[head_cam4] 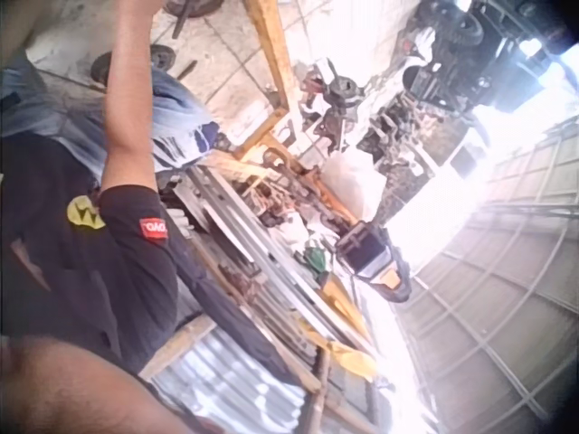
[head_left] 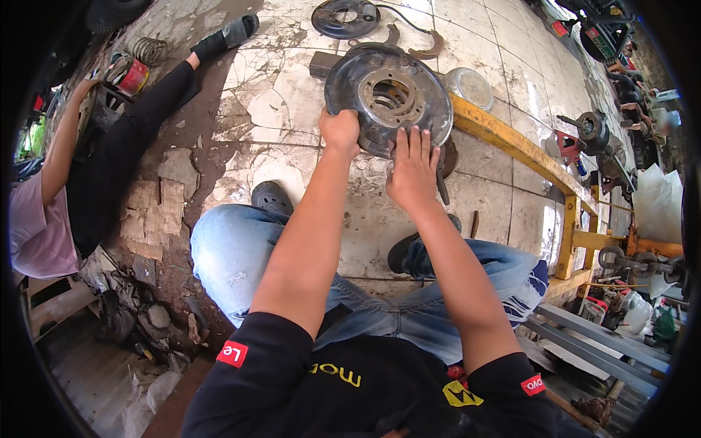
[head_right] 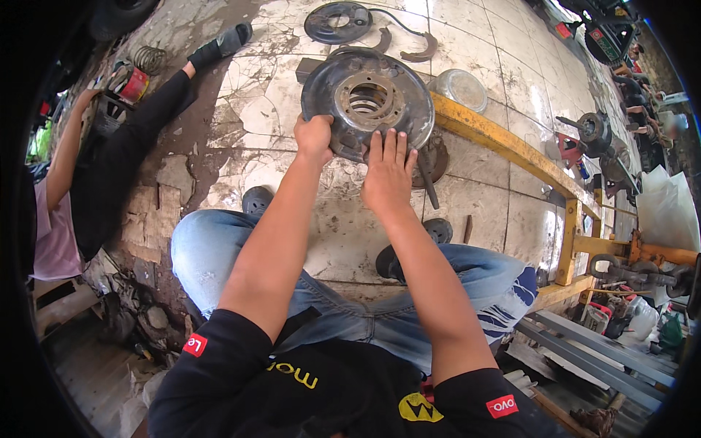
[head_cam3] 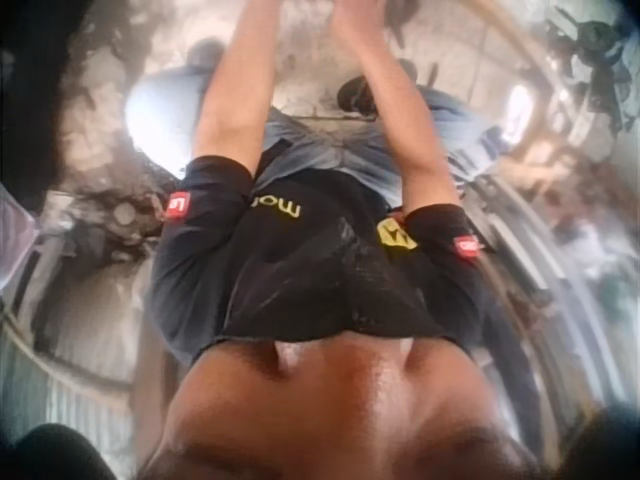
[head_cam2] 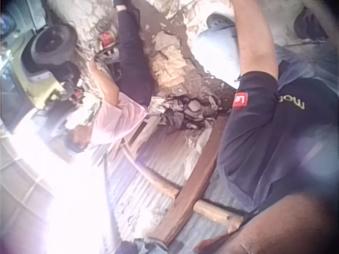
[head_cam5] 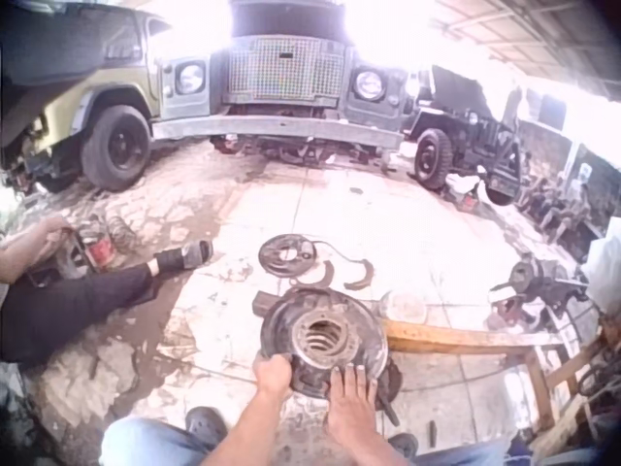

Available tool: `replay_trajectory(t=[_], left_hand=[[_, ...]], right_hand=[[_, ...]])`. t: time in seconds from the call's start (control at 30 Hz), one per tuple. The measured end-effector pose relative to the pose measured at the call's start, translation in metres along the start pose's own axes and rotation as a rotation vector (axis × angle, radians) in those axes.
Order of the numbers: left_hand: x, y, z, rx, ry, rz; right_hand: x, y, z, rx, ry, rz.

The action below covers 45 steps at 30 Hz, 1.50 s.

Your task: The person scrubs the surface of a brake drum with a wire brush while sitting on the floor. They rotate the drum to clean different sections, focusing on the inner and outer surfaces.

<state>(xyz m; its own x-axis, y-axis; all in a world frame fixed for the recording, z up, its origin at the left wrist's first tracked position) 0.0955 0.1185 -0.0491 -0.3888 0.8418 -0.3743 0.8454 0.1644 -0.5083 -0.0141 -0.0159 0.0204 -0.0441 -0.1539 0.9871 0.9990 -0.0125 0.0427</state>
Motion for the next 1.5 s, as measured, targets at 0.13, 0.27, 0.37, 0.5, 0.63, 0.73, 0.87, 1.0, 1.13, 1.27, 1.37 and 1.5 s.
replay_trajectory(t=[0.13,0.27,0.37,0.5,0.63,0.73,0.87,1.0,1.13,1.27,1.37,1.5], left_hand=[[0.003,0.003,0.0,-0.015,-0.058,0.019],[-0.002,0.01,0.002,-0.071,0.021,-0.005],[-0.004,0.006,0.001,-0.054,0.022,-0.044],[-0.004,-0.001,0.0,0.006,-0.032,-0.045],[0.0,0.011,0.005,-0.027,0.032,-0.035],[0.001,0.009,0.006,-0.015,-0.045,-0.019],[-0.004,0.013,0.006,-0.035,-0.017,0.006],[-0.001,0.006,0.007,-0.016,0.051,-0.053],[-0.003,-0.001,0.003,-0.016,0.038,-0.072],[-0.005,0.008,0.004,-0.031,0.009,-0.016],[0.001,0.011,0.008,-0.038,0.023,-0.029],[-0.001,0.007,0.004,0.006,-0.029,-0.007]], right_hand=[[-0.004,-0.028,0.019,0.007,0.063,0.032],[0.0,-0.003,-0.004,-0.021,-0.012,0.0],[0.003,-0.001,-0.009,-0.038,0.0,0.001],[0.002,-0.015,-0.002,-0.03,-0.002,0.02],[-0.007,0.021,-0.03,-0.082,-0.014,0.185],[0.01,0.016,-0.035,-0.09,0.093,0.259],[0.006,-0.003,-0.016,0.05,-0.05,0.147],[0.005,-0.003,-0.006,-0.003,-0.001,0.085],[0.006,0.0,-0.01,0.002,-0.028,0.04],[0.002,-0.009,-0.01,0.022,-0.041,-0.052],[-0.002,0.008,-0.021,-0.011,-0.042,-0.022],[-0.004,0.01,-0.022,0.036,-0.077,-0.073]])
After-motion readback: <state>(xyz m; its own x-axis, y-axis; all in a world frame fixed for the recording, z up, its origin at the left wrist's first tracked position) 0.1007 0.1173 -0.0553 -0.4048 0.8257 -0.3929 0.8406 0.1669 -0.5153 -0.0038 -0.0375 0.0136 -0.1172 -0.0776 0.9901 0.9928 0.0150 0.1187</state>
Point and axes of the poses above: each hand's wrist, its own y-axis towards the middle knuckle, its own x-axis out of the back of the hand, z = x × y, the point moved 10 cm from there along y, towards the middle knuckle, and after that the axes turned 2 degrees about x, right-handed, at the moved point
